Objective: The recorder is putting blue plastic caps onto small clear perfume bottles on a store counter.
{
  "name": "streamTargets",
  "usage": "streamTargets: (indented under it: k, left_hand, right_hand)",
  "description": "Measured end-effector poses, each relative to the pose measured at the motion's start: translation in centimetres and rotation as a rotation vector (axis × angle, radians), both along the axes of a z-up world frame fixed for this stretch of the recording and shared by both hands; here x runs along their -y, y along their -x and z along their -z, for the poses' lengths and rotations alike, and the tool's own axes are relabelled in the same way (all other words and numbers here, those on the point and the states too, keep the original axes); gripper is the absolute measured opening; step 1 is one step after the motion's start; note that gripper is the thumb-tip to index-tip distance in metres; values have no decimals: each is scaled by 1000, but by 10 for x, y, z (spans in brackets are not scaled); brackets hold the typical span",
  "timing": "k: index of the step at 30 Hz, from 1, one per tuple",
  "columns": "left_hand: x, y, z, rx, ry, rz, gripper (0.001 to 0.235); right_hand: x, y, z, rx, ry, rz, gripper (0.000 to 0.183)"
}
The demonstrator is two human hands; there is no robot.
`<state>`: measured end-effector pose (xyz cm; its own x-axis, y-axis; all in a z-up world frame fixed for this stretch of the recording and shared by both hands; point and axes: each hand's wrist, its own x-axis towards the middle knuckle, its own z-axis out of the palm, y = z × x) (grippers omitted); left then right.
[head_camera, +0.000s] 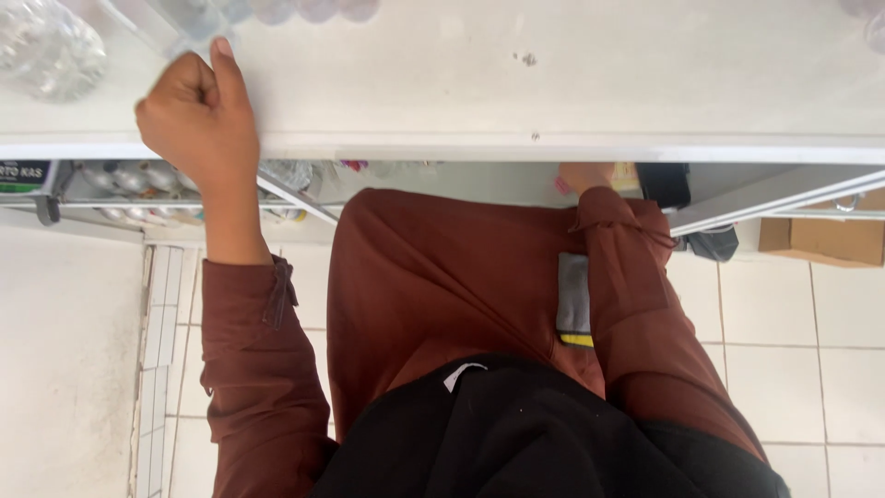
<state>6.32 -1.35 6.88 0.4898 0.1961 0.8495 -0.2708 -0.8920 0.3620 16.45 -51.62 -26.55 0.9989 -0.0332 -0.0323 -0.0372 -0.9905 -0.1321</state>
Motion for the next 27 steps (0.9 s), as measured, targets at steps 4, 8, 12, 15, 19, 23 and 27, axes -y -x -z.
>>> streamTargets:
  k: [4,8,12,15,19,23,27]
  left_hand:
    - [7,1,-3,-52,79,-9,60]
    - [10,3,-3,-61,130,-24,57]
    - [16,12,-11,-26,82,-21,54]
    - [18,14,-14,-75,35,-33,59]
    - [18,13,-13,-109,42,-23,58]
    - [19,10,-11,-113,49,-31,56]
    - [19,10,-10,-89,16,-49,55]
  right_hand:
    - [-22,17,-48,-288,171,29,35]
    - [1,7,23,-262,120,10,40]
    - [-42,53,-68,-166,170,-134,36]
    - [-87,101,-148,-137,-80,-331,23]
    - [-138,173,-280,115,-664,-737,23]
    - [-138,194,-352,603,-717,-841,39]
    - [-131,183,-389,782,-592,-671,38]
